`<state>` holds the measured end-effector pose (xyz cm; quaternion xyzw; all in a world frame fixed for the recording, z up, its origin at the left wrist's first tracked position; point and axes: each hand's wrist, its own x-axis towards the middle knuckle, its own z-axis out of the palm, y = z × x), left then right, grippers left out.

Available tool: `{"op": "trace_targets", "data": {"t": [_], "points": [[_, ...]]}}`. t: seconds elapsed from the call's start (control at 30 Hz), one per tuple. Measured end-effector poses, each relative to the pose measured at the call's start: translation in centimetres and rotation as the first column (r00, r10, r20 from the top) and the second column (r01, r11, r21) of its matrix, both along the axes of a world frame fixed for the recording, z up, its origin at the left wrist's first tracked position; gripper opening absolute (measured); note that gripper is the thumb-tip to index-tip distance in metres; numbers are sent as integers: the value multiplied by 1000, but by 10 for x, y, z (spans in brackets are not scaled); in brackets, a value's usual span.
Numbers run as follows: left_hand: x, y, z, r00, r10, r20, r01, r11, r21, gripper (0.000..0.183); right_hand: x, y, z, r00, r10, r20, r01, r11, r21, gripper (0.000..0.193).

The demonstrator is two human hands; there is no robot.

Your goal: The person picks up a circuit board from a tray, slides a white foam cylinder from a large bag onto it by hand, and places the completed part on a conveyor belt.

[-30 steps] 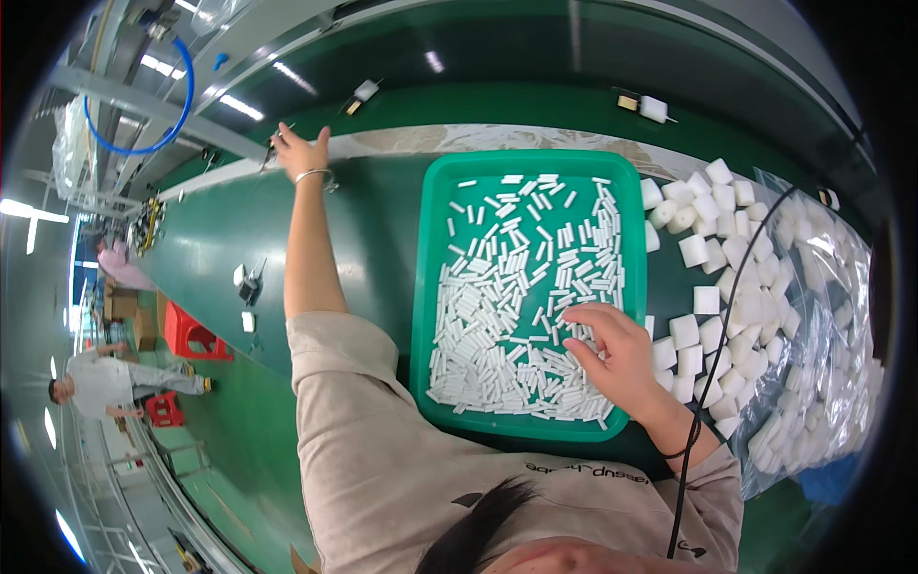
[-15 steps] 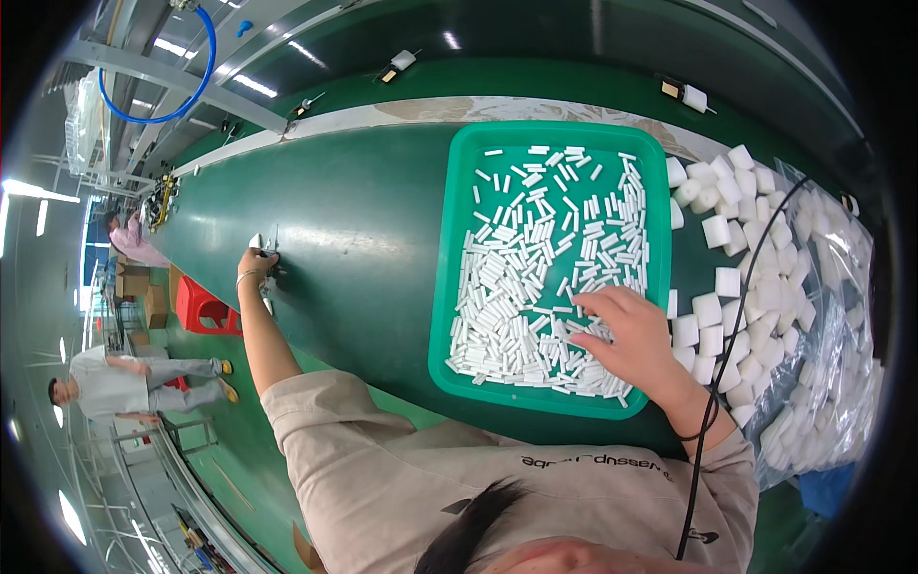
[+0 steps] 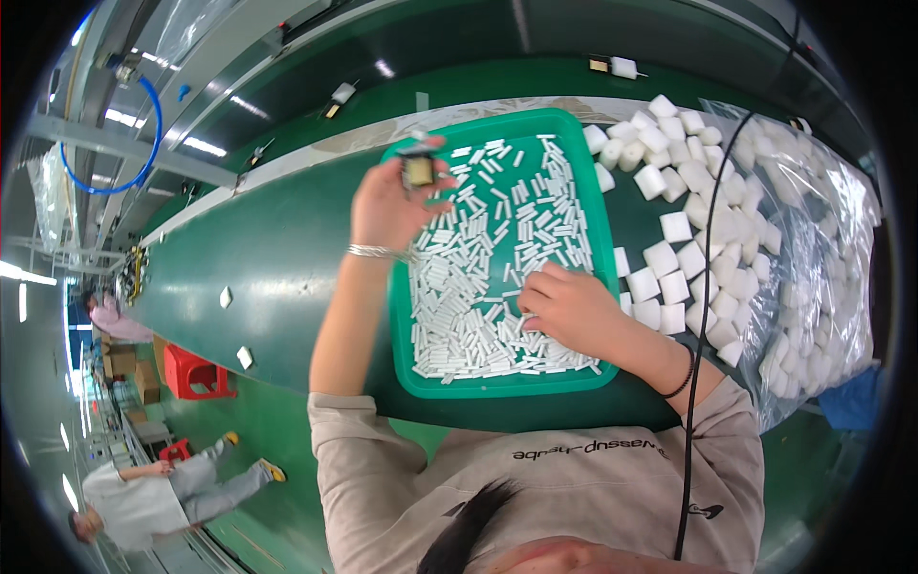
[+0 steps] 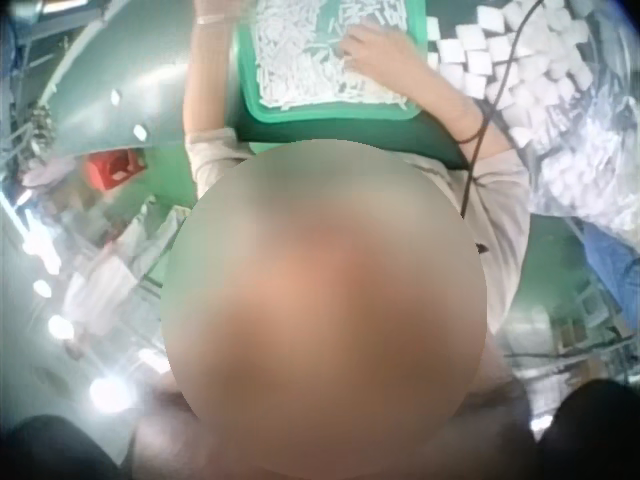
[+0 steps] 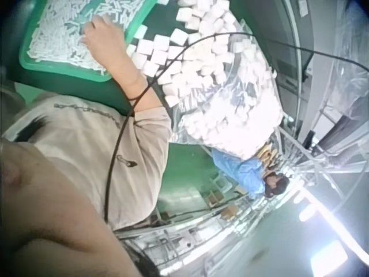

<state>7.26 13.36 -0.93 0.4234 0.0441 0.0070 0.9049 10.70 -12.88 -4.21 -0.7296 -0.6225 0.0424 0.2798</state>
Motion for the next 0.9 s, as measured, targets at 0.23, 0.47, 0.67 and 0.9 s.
{"op": "trace_targets", "data": {"t": [0.23, 0.47, 0.67, 0.9], "points": [[-9, -79, -1, 999, -17, -32, 29, 908, 418, 55, 1, -2, -7, 1000, -18, -6, 18, 1000, -3, 19], [-8, -79, -4, 992, 48, 115, -108, 791, 603, 33, 13, -1, 3, 982, -123, -144, 151, 967, 204, 13], [-12, -74, -1, 955, -93, 283, -234, 356, 905, 33, 30, -11, 23, 751, -256, -609, 507, 814, 283, 8], [-11, -78, 0, 956, -113, 269, -217, 344, 914, 33, 34, -15, 23, 741, -221, -634, 517, 790, 330, 11]]}}
